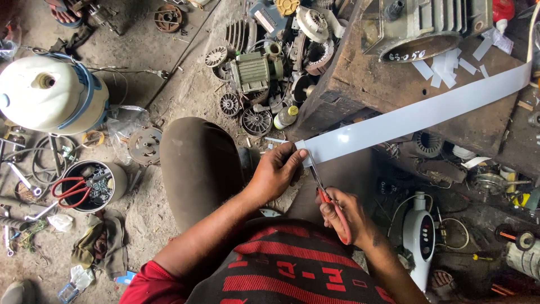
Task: Cutting insulation strips and inserting them into the slots of a motor stator as part of a repair process.
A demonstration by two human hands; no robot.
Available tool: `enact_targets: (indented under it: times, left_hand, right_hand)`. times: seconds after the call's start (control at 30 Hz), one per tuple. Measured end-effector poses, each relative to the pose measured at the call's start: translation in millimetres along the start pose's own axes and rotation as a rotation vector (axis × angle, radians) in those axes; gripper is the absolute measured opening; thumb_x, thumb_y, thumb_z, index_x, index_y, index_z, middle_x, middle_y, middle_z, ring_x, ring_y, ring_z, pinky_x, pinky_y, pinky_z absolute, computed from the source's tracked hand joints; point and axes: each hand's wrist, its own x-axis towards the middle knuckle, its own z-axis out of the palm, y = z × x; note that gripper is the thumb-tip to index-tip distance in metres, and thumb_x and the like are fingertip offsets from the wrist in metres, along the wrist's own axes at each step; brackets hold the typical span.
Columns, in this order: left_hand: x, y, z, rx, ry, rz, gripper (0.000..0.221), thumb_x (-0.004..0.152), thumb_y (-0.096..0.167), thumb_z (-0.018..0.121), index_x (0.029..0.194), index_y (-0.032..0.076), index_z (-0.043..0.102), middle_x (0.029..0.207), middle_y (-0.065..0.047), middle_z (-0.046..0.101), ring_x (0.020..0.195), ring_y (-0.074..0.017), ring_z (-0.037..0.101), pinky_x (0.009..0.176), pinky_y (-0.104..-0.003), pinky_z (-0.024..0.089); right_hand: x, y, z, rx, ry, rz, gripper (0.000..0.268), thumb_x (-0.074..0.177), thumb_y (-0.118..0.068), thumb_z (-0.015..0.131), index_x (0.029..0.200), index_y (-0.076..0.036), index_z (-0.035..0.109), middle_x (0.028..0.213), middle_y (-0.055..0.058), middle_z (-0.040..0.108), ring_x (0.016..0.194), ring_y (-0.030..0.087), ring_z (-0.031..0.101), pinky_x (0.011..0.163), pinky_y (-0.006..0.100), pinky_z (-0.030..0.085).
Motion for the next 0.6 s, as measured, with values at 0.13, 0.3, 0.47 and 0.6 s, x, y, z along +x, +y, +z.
enact_targets:
  times: [0.13,0.3,0.47,0.6]
  left_hand:
    - [0.6,-1.3,0.2,-0.022,-0.005,-0.001,0.036,0.103,0.020,0.065,0.072,0.002,0.061,0.055,-0.013,0.060,0.040,-0.0158,0.056,0.047,-0.027,0.047]
    - [2.8,-2.5,-0.3,-0.010,-0.007,0.011,0.036,0.104,0.020,0.063,0.073,0.002,0.060,0.054,-0.013,0.060,0.039,-0.0159,0.056,0.046,-0.027,0.048]
    - [3.5,-5.6,-0.3,-0.037,-0.005,-0.002,0.036,0.104,0.019,0.064,0.073,0.002,0.060,0.054,-0.014,0.059,0.039,-0.0154,0.055,0.046,-0.027,0.047]
    - [3.4,-0.6,-1.1,-0.016,-0.014,-0.019,0.036,0.103,0.020,0.066,0.072,0.002,0.061,0.053,-0.013,0.060,0.039,-0.0146,0.055,0.046,-0.027,0.046]
  right_hand:
    - [-0.5,-3.2,-1.6,-0.013,-0.003,0.021,0.043,0.094,-0.043,0.063,0.086,-0.001,0.069,0.050,0.010,0.064,0.044,0.021,0.072,0.041,0.032,0.059]
    - [-0.8,-3.2,5.9,-0.046,0.093,0.068,0.031,0.092,-0.033,0.071,0.082,-0.003,0.071,0.048,0.010,0.061,0.038,0.019,0.070,0.035,0.029,0.055]
    - [-0.8,-17.2,5.7,-0.041,0.120,0.135,0.026,0.091,-0.028,0.071,0.082,-0.004,0.071,0.049,0.013,0.057,0.035,0.021,0.066,0.032,0.030,0.052]
    - [5.3,-28.6,2.9,-0.109,0.084,0.125,0.027,0.092,-0.028,0.070,0.085,-0.002,0.070,0.050,0.015,0.057,0.039,0.023,0.069,0.034,0.033,0.053]
